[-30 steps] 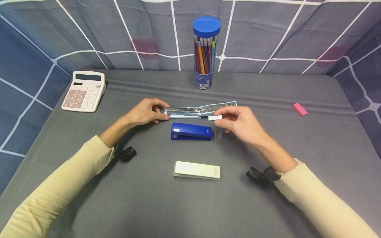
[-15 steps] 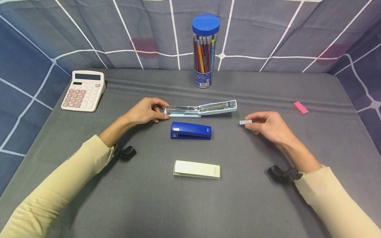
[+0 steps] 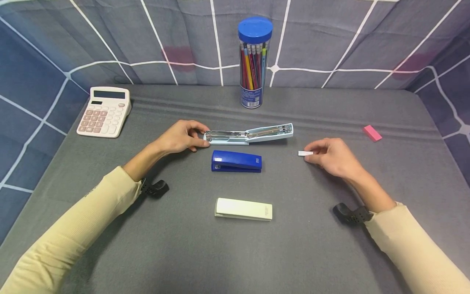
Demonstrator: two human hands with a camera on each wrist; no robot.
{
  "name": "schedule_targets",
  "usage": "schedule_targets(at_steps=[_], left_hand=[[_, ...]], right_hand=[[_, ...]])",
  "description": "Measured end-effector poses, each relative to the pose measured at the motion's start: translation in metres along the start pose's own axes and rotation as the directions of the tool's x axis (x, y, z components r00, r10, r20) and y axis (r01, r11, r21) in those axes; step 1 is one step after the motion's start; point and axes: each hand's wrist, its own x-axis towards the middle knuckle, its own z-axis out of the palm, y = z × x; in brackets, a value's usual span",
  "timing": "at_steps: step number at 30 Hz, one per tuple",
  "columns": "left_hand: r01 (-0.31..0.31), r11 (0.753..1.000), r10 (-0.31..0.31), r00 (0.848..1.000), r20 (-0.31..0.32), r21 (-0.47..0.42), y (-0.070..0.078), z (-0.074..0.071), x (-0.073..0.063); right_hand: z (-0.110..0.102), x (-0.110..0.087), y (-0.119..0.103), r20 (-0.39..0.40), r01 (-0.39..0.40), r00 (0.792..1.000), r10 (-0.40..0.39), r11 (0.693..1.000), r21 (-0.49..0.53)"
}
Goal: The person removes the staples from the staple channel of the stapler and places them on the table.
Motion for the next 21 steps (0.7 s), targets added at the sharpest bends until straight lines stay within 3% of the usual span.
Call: schedule_targets(at_steps=[16, 21], left_hand=[[-0.005, 1.0, 0.005, 1.0, 0.001, 0.009, 0.0013, -0.0002, -0.0013], [-0.008, 1.0, 0.008, 1.0, -0.001, 0.008, 0.0003, -0.0001, -0.0004]], right_hand=[[0.0038, -0.0016, 0.0008, -0.059, 0.093, 0.993, -0.099, 0.991, -0.093], [0.0021, -0.0043, -0.0034, -0.112, 0.117, 0.985, -0.13, 0.986, -0.119]])
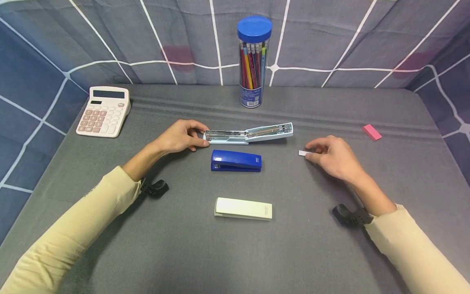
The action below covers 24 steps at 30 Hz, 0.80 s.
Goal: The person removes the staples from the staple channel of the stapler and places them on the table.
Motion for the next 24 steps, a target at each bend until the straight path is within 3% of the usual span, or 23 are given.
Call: schedule_targets(at_steps=[5, 8, 11, 16, 24], left_hand=[[-0.005, 1.0, 0.005, 1.0, 0.001, -0.001, 0.0, 0.0, 0.001], [-0.002, 1.0, 0.002, 1.0, 0.001, 0.001, 0.0, 0.0, 0.001], [0.0, 1.0, 0.0, 1.0, -0.006, 0.002, 0.0, 0.001, 0.001], [-0.004, 1.0, 0.004, 1.0, -0.01, 0.001, 0.001, 0.002, 0.001], [-0.017, 1.0, 0.017, 0.999, -0.031, 0.009, 0.0, 0.003, 0.0]], right_hand=[[0.003, -0.006, -0.022, -0.058, 0.054, 0.997, -0.051, 0.997, 0.053], [0.009, -0.007, -0.043, -0.051, 0.107, 0.993, -0.103, 0.99, 0.091], [0.017, -0.005, -0.064, -0.01, 0.131, 0.991, -0.131, 0.981, 0.142], [0.033, 0.005, -0.09, 0.101, 0.103, 0.987, -0.125, 0.973, 0.204], [0.059, 0.021, -0.114, 0.203, 0.163, 0.956, -0.211, 0.959, 0.23]])
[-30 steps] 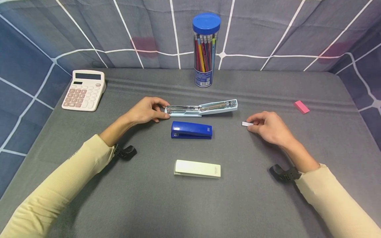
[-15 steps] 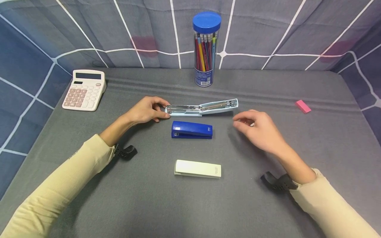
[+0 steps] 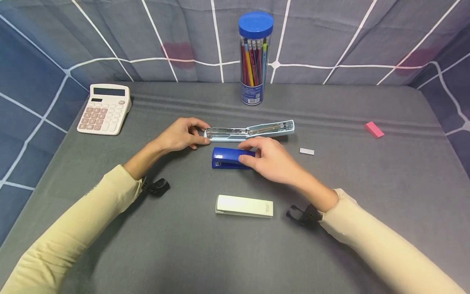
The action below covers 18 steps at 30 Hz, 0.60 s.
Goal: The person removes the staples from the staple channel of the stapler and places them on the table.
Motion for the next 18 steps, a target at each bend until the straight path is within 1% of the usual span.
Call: schedule_targets(at_steps=[3, 6, 11, 13, 15, 18], left_hand=[[0.002, 1.0, -0.002, 1.0, -0.005, 0.001, 0.0, 0.001, 0.0], [0.012, 1.0, -0.012, 1.0, -0.029, -0.016, 0.001, 0.003, -0.002], [0.02, 0.997, -0.028, 0.994, -0.104, -0.081, 0.004, 0.011, -0.006], [0.019, 0.994, -0.036, 0.988, -0.15, -0.112, 0.005, 0.015, -0.01], [0.02, 0.988, -0.048, 0.981, -0.188, -0.151, 0.006, 0.021, -0.018], [0.022, 0.973, -0.07, 0.976, -0.206, -0.228, 0.008, 0.031, -0.033]], right_hand=[[0.003, 0.005, -0.001, 0.013, 0.018, 1.0, -0.018, 1.0, -0.018], [0.004, 0.007, 0.001, 0.018, 0.017, 1.0, -0.016, 0.999, -0.036], [0.003, 0.009, 0.003, 0.012, 0.024, 1.0, -0.024, 0.998, -0.066], [0.004, 0.009, 0.003, 0.012, 0.026, 1.0, -0.026, 0.997, -0.066], [0.004, 0.009, 0.004, 0.012, 0.03, 0.999, -0.03, 0.998, -0.061], [0.005, 0.009, 0.004, 0.011, 0.041, 0.999, -0.04, 0.998, -0.046]])
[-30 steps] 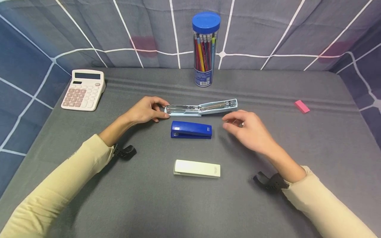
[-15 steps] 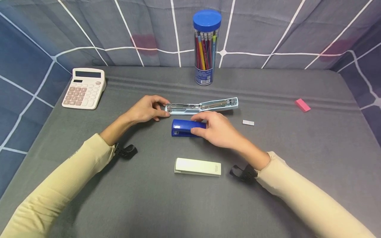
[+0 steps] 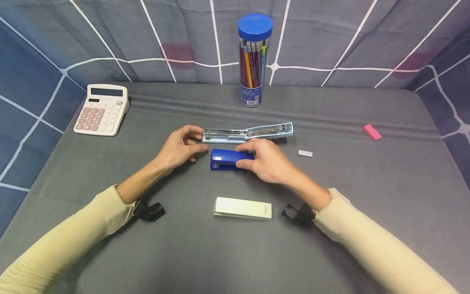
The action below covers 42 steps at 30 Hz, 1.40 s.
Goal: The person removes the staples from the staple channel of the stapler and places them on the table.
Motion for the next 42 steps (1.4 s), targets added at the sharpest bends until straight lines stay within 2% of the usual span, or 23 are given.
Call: schedule_targets(at_steps=[3, 5, 8, 10, 14, 17, 25, 34, 42], left_hand=[[0.023, 0.998, -0.022, 1.0, 0.012, -0.06, 0.001, 0.006, -0.017], [0.016, 0.997, -0.015, 1.0, 0.018, -0.078, 0.002, 0.009, -0.026], [-0.004, 0.997, 0.007, 0.999, 0.035, -0.082, 0.004, 0.013, -0.033], [-0.004, 0.998, 0.009, 0.997, 0.079, -0.066, 0.004, 0.015, -0.035], [0.007, 1.0, -0.006, 0.981, 0.194, -0.005, 0.003, 0.016, -0.034], [-0.011, 0.999, -0.001, 0.971, 0.239, 0.049, 0.003, 0.016, -0.03], [-0.099, 0.987, 0.059, 0.955, 0.289, 0.123, 0.002, 0.015, -0.018], [-0.11, 0.987, 0.06, 0.932, 0.357, 0.121, 0.004, 0.011, -0.008], [-0.091, 0.99, 0.047, 0.932, 0.36, 0.106, 0.004, 0.01, -0.008]], right_hand=[[0.001, 0.0, 0.0, -0.006, 0.009, 1.0, -0.009, 1.0, 0.012], [0.0, 0.0, -0.001, -0.012, 0.012, 1.0, -0.012, 1.0, 0.02], [0.0, 0.0, -0.001, -0.014, 0.008, 1.0, -0.008, 1.0, 0.026], [0.0, 0.0, 0.0, -0.011, 0.006, 1.0, -0.006, 1.0, 0.027], [0.0, -0.001, 0.0, -0.004, -0.001, 1.0, 0.001, 1.0, 0.026], [0.0, -0.001, 0.0, -0.004, -0.006, 1.0, 0.006, 1.0, 0.029], [0.001, -0.002, 0.002, -0.006, -0.01, 1.0, 0.01, 0.999, 0.035], [0.0, -0.001, -0.001, -0.004, -0.014, 1.0, 0.014, 0.999, 0.029], [0.003, 0.011, -0.015, 0.028, -0.046, 0.998, 0.048, 0.997, -0.067]])
